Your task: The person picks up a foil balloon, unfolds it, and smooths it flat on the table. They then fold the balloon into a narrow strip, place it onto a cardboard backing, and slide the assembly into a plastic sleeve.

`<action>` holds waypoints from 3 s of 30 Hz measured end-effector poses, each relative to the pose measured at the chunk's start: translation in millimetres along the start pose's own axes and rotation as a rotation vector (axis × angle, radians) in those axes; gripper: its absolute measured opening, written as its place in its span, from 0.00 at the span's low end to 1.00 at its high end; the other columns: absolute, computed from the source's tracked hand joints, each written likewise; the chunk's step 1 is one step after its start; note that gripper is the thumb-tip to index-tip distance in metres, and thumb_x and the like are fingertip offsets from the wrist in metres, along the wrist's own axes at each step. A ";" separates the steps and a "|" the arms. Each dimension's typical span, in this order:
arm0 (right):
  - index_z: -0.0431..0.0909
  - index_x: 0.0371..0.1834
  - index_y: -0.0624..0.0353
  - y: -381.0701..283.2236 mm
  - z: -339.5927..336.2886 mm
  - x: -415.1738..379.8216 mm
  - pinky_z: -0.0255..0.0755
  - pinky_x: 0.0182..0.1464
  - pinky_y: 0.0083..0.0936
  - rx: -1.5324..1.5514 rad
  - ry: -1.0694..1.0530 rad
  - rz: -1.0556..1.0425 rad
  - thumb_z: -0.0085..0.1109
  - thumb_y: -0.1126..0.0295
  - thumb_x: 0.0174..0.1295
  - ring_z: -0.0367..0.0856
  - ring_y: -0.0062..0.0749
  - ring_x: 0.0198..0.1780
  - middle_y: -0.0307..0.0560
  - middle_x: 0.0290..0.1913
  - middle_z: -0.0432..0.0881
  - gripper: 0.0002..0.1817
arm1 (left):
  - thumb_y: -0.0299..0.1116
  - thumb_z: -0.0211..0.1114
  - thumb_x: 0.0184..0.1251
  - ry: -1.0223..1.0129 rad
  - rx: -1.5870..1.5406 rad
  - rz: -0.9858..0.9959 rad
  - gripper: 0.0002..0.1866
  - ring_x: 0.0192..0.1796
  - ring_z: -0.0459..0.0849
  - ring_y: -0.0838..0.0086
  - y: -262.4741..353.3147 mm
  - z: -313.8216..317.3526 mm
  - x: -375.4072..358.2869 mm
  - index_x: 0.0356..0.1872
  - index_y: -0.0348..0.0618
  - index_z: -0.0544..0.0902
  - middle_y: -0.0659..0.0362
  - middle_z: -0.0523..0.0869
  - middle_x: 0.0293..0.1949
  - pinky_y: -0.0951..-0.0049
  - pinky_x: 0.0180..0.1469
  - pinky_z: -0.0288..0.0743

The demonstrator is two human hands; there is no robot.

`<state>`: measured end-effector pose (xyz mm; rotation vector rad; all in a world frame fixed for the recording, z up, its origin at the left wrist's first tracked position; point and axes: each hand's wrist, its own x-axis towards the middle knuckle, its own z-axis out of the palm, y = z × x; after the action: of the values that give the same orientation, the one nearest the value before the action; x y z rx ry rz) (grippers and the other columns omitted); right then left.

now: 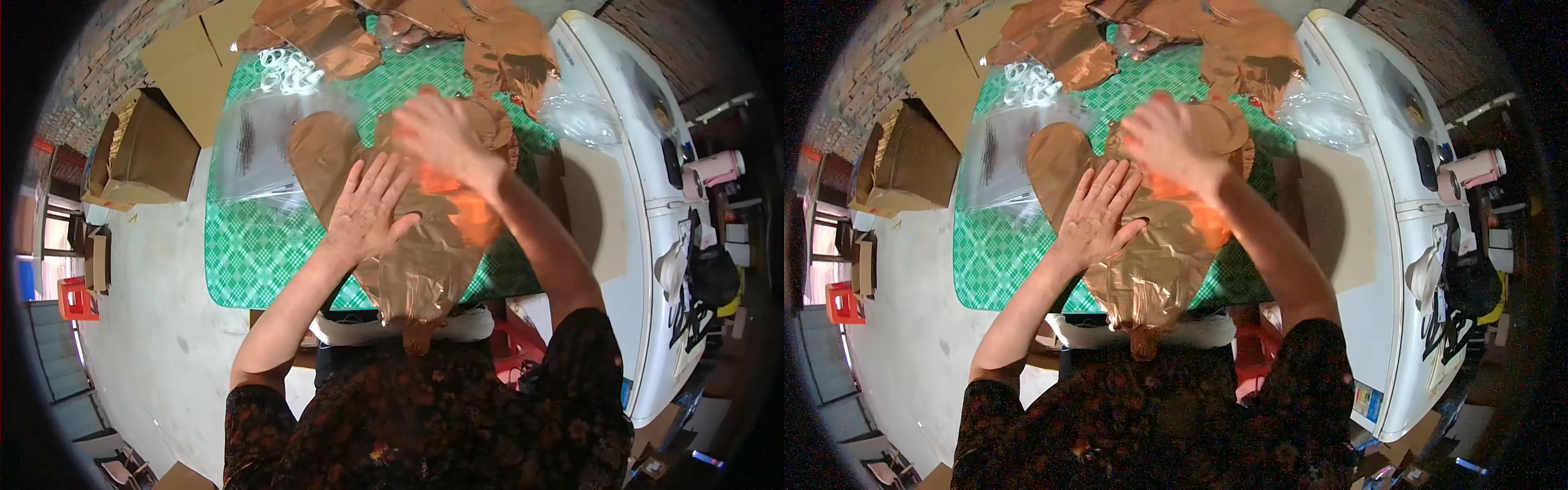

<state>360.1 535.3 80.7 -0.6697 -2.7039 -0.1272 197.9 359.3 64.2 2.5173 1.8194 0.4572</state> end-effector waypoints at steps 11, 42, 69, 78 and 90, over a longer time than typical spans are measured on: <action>0.54 0.86 0.45 -13.6 -1.3 -50.0 0.25 0.81 0.69 0.059 -0.219 0.459 0.44 0.34 0.73 0.35 0.53 0.88 0.51 0.88 0.46 0.44 | 0.58 0.57 0.77 0.051 0.020 0.045 0.39 0.84 0.57 0.54 -1.1 3.2 0.4 0.80 0.44 0.66 0.47 0.62 0.81 0.46 0.84 0.46; 0.62 0.83 0.52 -3.3 16.4 -57.1 0.26 0.81 0.71 -0.063 -0.207 0.420 0.33 0.58 0.79 0.42 0.51 0.87 0.50 0.87 0.50 0.31 | 0.49 0.37 0.86 0.185 -0.055 -0.261 0.32 0.85 0.52 0.51 10.8 60.5 106.6 0.83 0.43 0.60 0.46 0.58 0.83 0.50 0.85 0.43; 0.77 0.54 0.56 79.9 16.5 -92.8 0.75 0.51 0.49 -0.445 0.261 0.576 0.61 0.57 0.65 0.79 0.49 0.53 0.53 0.51 0.80 0.19 | 0.56 0.44 0.83 0.153 0.132 -0.254 0.33 0.84 0.53 0.50 17.6 57.6 104.9 0.81 0.53 0.65 0.44 0.59 0.82 0.50 0.84 0.44; 0.79 0.52 0.61 75.3 -2.5 -88.3 0.73 0.56 0.50 -0.324 0.265 0.373 0.65 0.58 0.62 0.75 0.60 0.60 0.55 0.56 0.79 0.21 | 0.53 0.50 0.77 0.263 0.065 -0.219 0.33 0.83 0.54 0.48 13.4 67.9 105.9 0.78 0.48 0.70 0.42 0.61 0.81 0.50 0.84 0.43; 0.66 0.73 0.72 -72.8 -33.2 -176.2 0.51 0.77 0.64 -0.059 0.046 0.373 0.64 0.54 0.66 0.62 0.62 0.78 0.68 0.76 0.67 0.39 | 0.54 0.47 0.81 0.223 0.160 -0.215 0.32 0.83 0.58 0.49 19.0 56.0 102.8 0.79 0.52 0.69 0.42 0.63 0.81 0.49 0.83 0.48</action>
<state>482.2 388.6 48.7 -1.1574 -2.4884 -0.1258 258.1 458.0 37.7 2.4099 2.2619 0.6306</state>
